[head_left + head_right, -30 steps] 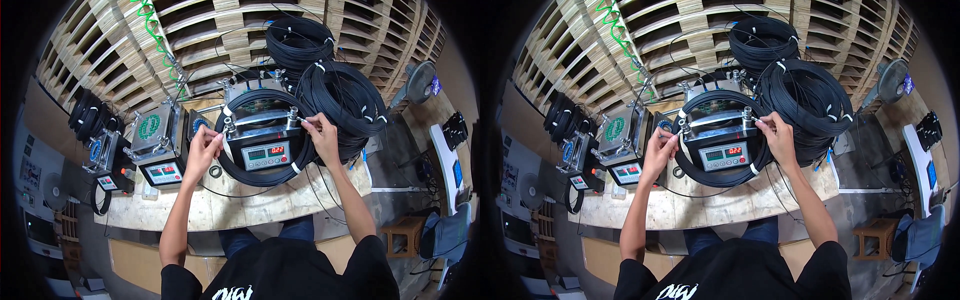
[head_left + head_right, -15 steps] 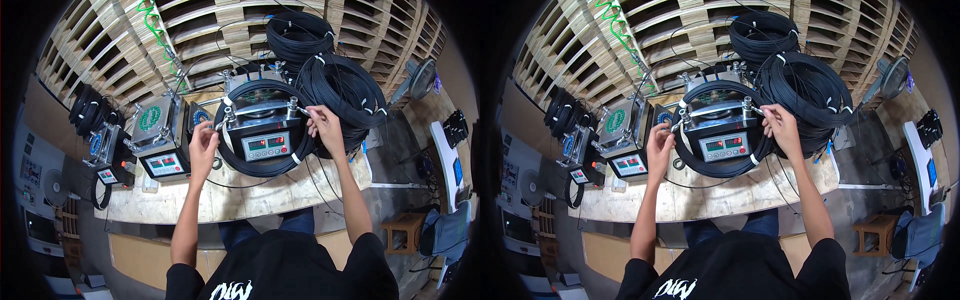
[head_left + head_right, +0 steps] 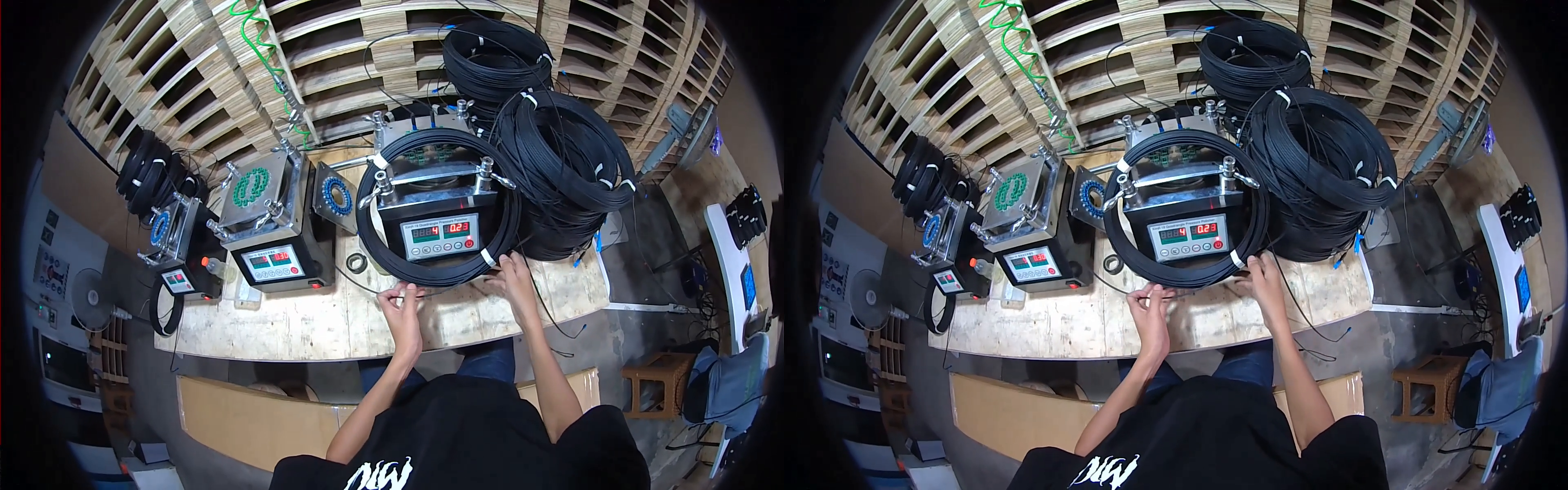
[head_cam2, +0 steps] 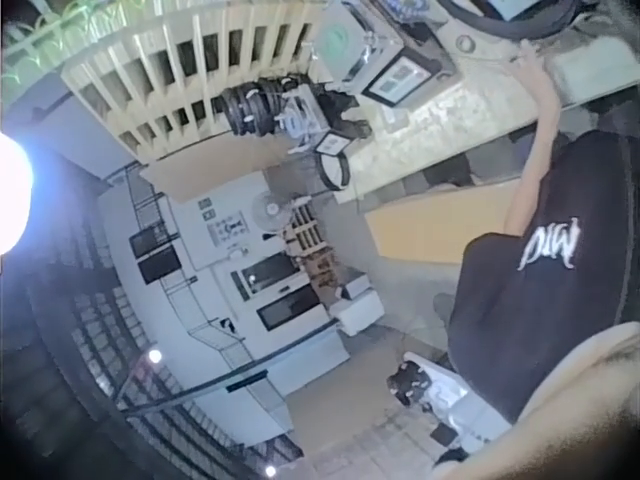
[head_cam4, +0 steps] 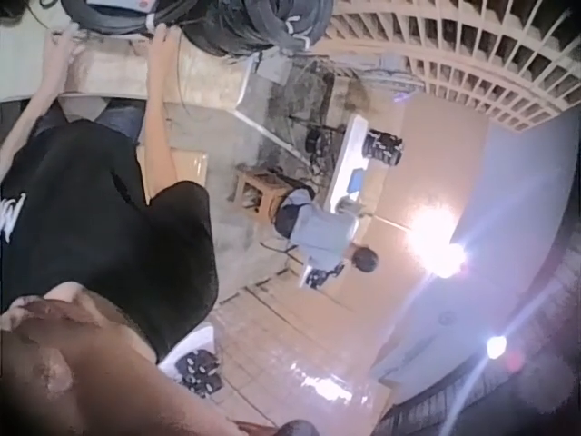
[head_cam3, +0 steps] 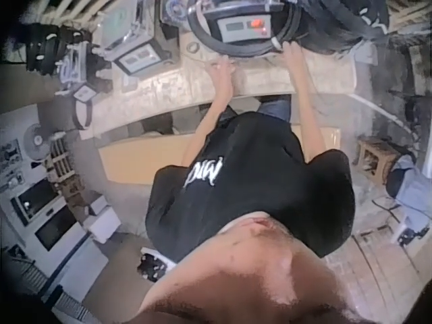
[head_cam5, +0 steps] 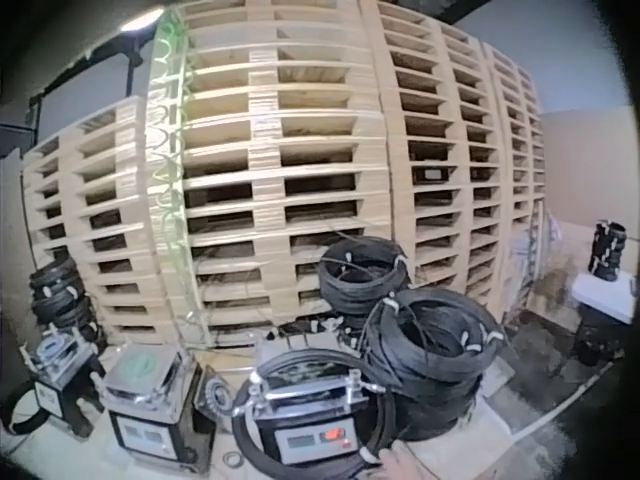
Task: Preparing, inserting, and polishing fiber optic cable ends using industrial polishing machines.
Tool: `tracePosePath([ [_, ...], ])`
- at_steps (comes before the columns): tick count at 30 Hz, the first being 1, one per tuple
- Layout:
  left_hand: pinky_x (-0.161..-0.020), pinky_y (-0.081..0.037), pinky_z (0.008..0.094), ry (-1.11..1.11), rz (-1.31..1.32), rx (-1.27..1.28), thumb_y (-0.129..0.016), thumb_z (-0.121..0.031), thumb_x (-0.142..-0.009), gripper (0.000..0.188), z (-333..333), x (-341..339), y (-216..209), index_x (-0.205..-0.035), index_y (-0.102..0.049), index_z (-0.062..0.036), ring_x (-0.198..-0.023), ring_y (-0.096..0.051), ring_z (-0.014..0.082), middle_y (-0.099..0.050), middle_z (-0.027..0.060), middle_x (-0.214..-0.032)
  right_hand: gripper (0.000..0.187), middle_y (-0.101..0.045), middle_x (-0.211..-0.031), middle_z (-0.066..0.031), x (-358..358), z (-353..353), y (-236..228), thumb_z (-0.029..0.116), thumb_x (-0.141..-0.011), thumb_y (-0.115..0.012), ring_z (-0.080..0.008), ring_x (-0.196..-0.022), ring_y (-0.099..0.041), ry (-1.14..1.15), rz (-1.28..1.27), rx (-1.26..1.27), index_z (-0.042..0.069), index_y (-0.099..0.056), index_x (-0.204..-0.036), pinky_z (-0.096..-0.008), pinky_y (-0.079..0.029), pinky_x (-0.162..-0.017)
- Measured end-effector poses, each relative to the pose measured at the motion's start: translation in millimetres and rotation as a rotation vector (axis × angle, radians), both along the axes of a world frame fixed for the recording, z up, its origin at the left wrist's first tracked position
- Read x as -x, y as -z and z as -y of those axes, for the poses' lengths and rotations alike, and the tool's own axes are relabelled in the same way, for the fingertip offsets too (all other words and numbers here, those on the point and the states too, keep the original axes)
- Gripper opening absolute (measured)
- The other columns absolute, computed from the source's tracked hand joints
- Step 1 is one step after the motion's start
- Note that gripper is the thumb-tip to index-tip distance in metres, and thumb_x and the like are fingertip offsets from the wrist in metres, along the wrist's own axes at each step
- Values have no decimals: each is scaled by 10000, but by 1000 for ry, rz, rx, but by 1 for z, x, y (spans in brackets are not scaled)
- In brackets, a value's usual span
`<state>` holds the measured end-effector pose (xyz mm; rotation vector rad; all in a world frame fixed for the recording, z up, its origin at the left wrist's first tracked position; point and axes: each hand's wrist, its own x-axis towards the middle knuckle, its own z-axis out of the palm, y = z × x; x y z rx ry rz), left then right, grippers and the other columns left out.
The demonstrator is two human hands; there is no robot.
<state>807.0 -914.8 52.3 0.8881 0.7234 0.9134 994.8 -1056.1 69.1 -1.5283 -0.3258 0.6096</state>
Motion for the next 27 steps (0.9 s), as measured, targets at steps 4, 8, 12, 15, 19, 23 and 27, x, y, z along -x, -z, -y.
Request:
tracePosePath([
  [4, -1010, -542, 414, -105, 146, 144, -598, -126, -1037, 264, 12, 2, -7, -1032, -339, -76, -1111, -662, 319, -497, 248, -1393, 381, -598, -1133, -64, 4, -4, -20, 326, -1042, -611, -106, -1000, -632, 18, -90, -119, 26, -477, -1234, -291, -514, -736],
  [8, -1048, -551, 429, -128, 236, 249, -604, -152, -1039, 268, 22, 12, 6, -1014, -353, -61, -1168, -662, 362, -583, 256, -1315, 443, -596, -1178, -79, 10, -13, -33, 274, -1025, -649, -108, -1008, -619, 11, -98, -202, 20, -430, -1315, -270, -513, -751],
  [12, -952, -566, 343, 113, 133, 472, -650, -217, -1026, 336, 29, -11, -5, -1257, -461, -65, -1015, -686, 219, -648, 154, -1208, 396, -640, -1069, -90, 25, -31, 0, 228, -1021, -659, -131, -975, -628, 212, -5, -206, -13, -441, -1248, -270, -508, -823],
  [15, -908, -558, 320, 142, 110, 430, -671, -273, -1015, 416, 31, -38, -10, -1327, -483, -72, -1011, -642, 166, -641, 87, -1195, 516, -628, -1188, -182, 40, -48, 10, 256, -990, -695, -207, -1082, -612, 318, 53, -228, -36, -431, -1323, -335, -472, -960],
  [19, -891, -527, 321, 124, -54, 268, -641, -270, -1031, 435, 16, -48, -5, -1358, -501, -20, -1024, -625, 155, -634, 73, -1224, 636, -605, -1304, -191, 19, -45, 6, 239, -965, -712, -222, -1186, -586, 264, 270, -14, -67, -399, -1427, -343, -468, -995],
  [23, -740, -493, 292, 41, -295, 0, -621, -270, -1027, 392, -7, -44, 14, -1299, -547, 4, -859, -596, 125, -655, 57, -1105, 541, -729, -1046, -206, -14, -34, 3, 299, -900, -773, -327, -994, -705, 229, 404, 36, -94, -583, -1219, -403, -523, -918],
  [27, -1019, -421, 355, -123, -269, -169, -681, -169, -982, 480, -33, -30, -3, -1341, -464, 66, -1088, -562, 212, -583, 147, -1229, 391, -740, -835, -86, -30, -26, -30, 311, -897, -796, -157, -758, -696, 70, 215, 216, -51, -702, -1010, -333, -548, -725],
])
